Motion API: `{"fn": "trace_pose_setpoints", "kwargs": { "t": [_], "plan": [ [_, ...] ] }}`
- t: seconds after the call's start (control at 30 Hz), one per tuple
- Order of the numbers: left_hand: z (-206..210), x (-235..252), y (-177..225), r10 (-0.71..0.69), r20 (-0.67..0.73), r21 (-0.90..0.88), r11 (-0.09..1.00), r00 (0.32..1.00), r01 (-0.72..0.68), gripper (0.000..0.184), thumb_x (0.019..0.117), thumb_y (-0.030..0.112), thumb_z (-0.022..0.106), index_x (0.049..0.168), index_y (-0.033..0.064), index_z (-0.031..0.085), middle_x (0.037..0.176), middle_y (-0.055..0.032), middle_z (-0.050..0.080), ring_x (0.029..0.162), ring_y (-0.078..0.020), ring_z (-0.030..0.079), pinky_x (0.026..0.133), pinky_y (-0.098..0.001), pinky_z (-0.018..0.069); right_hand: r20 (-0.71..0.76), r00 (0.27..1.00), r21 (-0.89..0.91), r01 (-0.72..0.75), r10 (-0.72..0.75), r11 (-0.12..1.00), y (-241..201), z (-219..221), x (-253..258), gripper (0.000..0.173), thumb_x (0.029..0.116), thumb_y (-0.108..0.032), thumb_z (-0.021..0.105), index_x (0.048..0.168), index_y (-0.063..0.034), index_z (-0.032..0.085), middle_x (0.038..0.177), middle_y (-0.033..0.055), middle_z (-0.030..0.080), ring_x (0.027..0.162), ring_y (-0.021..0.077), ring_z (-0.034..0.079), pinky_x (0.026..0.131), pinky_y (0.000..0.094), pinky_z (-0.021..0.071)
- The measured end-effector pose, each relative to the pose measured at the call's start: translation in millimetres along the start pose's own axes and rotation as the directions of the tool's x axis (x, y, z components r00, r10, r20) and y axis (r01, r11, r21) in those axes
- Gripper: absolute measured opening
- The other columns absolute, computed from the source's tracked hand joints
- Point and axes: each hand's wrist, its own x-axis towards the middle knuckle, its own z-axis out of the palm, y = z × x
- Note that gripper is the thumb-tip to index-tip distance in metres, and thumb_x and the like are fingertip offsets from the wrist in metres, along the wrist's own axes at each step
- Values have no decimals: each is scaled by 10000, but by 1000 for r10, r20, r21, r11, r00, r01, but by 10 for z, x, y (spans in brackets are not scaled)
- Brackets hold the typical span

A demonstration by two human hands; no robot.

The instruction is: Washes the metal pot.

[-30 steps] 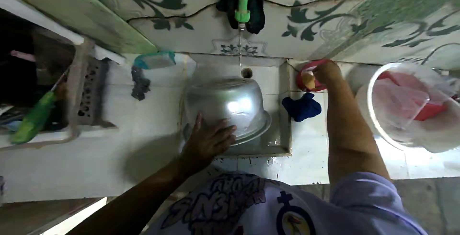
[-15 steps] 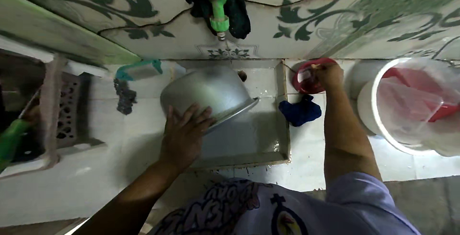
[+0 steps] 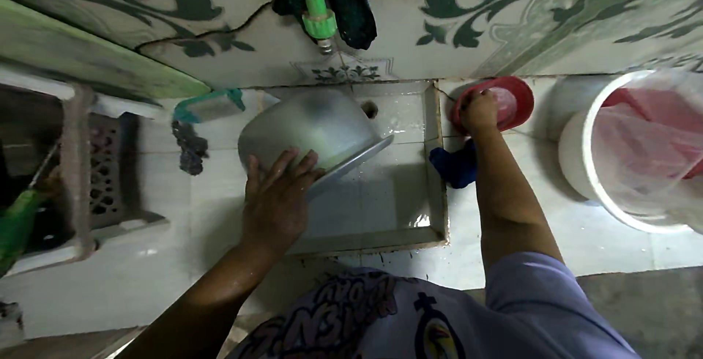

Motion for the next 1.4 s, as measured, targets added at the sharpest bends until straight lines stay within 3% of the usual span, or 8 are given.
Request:
{"fn": "trace_pose_setpoints", "kwargs": {
  "t": [0.17,0.33,0.63,0.9,1.1,1.17,1.23,1.4],
  "plan": [
    [0,-14,-39,-2,-33,-15,1000,999,1,402,943,48,431,1271,39,663,1473,-104,595,1499,-331,392,1213,-677,140,78,994,63,67,-72,996,94,-121,-7,405,1006,-213,626,1320,42,606,1353,325,572,1266,503,559,1028,690,442],
    [-14,-30,-62,-32,-6,-19,999,999,32,410,943,62,442,1293,43,655,1488,-95,582,1508,-329,376,1222,-664,131,138,989,497,-25,-51,867,537,-354,114,427,936,-223,751,1269,15,629,1156,228,666,1024,336,663,927,552,539],
    [-36,82,-26,-30,15,-17,999,999,30,412,932,52,431,1270,17,664,1468,-113,598,1497,-347,392,1216,-666,140,-116,967,241,-194,227,951,497,-498,29,479,1025,-357,607,1243,67,656,1283,334,624,1243,499,582,1039,682,431],
    [-82,117,-26,-77,38,-12,997,996,78,439,931,84,422,1306,-7,630,1508,-118,559,1511,-358,362,1217,-656,148,-31,988,-27,147,-148,989,439,-35,80,358,1041,-236,571,1301,-15,679,1366,318,589,1324,531,504,1079,706,383],
    [-138,251,-30,-114,73,-66,991,991,119,481,904,30,452,1359,-28,596,1517,-137,544,1501,-400,363,1189,-705,172,-74,996,263,-27,48,965,531,-179,80,356,970,-194,684,1276,-13,675,1285,290,647,1226,477,604,1030,691,450],
    [-196,342,-51,-170,110,-69,982,979,178,563,897,-11,464,1457,-24,520,1545,-160,507,1482,-412,389,1179,-683,231,-93,983,658,-58,157,751,595,-262,12,346,990,-127,623,1309,8,619,1212,210,662,1085,312,662,955,519,544],
    [-274,427,-28,-260,128,-108,956,957,274,590,918,-39,493,1506,11,478,1550,-188,492,1433,-417,459,1164,-635,332,-37,985,953,-16,170,304,584,-296,-153,314,1048,-139,477,1339,-37,538,1094,95,654,903,177,664,802,385,589],
    [-291,681,88,-470,249,-231,820,847,524,526,999,-13,546,1514,63,470,1372,-273,606,1198,-450,636,988,-646,491,113,981,915,-165,-157,-368,180,-222,-852,340,1085,-289,299,1182,-134,585,1047,52,705,936,170,700,808,379,611]
  ]
}}
